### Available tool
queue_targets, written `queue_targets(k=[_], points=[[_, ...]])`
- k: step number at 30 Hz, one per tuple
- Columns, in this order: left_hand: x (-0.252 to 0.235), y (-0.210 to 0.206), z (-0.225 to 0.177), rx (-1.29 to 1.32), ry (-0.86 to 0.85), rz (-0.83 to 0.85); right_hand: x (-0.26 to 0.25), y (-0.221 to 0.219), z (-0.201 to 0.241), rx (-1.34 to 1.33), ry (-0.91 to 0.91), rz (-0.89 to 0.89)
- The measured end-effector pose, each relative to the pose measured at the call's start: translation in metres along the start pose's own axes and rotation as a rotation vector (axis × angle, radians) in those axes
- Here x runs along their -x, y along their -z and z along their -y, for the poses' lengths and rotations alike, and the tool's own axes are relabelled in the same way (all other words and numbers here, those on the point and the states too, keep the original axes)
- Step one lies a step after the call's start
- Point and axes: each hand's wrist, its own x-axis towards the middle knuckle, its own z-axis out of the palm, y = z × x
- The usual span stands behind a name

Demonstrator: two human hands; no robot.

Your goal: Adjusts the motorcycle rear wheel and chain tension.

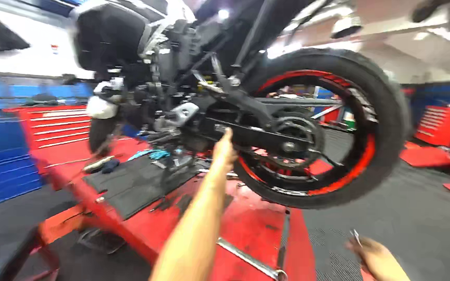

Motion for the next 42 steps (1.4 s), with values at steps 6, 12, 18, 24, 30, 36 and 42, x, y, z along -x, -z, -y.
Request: queue_targets(k=[6,12,18,24,30,36,42], points=[[0.034,0.002,-0.002,-1.109,-0.420,-0.308,0.033,-0.015,0.157,0.041,0.652,-0.245],[0.035,-0.017,-0.009,-1.322,-0.954,-0.126,0.000,-0.067,0.207,-0.101,0.972,-0.476],[0.026,-0.010,-0.019,-1.344,-0.964,-0.111,-0.001,-0.104,0.213,-0.295,0.945,-0.532],[0.028,-0.012,-0.018,-1.326,-0.944,-0.104,-0.003,-0.103,0.214,-0.046,1.074,-0.728],[0.029,-0.014,-0.015,-1.291,-0.918,-0.101,-0.004,-0.105,0.215,0.037,1.091,-0.818],[0.031,-0.015,-0.018,-1.260,-0.876,-0.072,0.004,-0.100,0.219,0.004,1.084,-0.769],[0.029,-0.015,-0.017,-1.257,-0.880,-0.091,-0.024,-0.103,0.211,0.129,1.214,-0.869]])
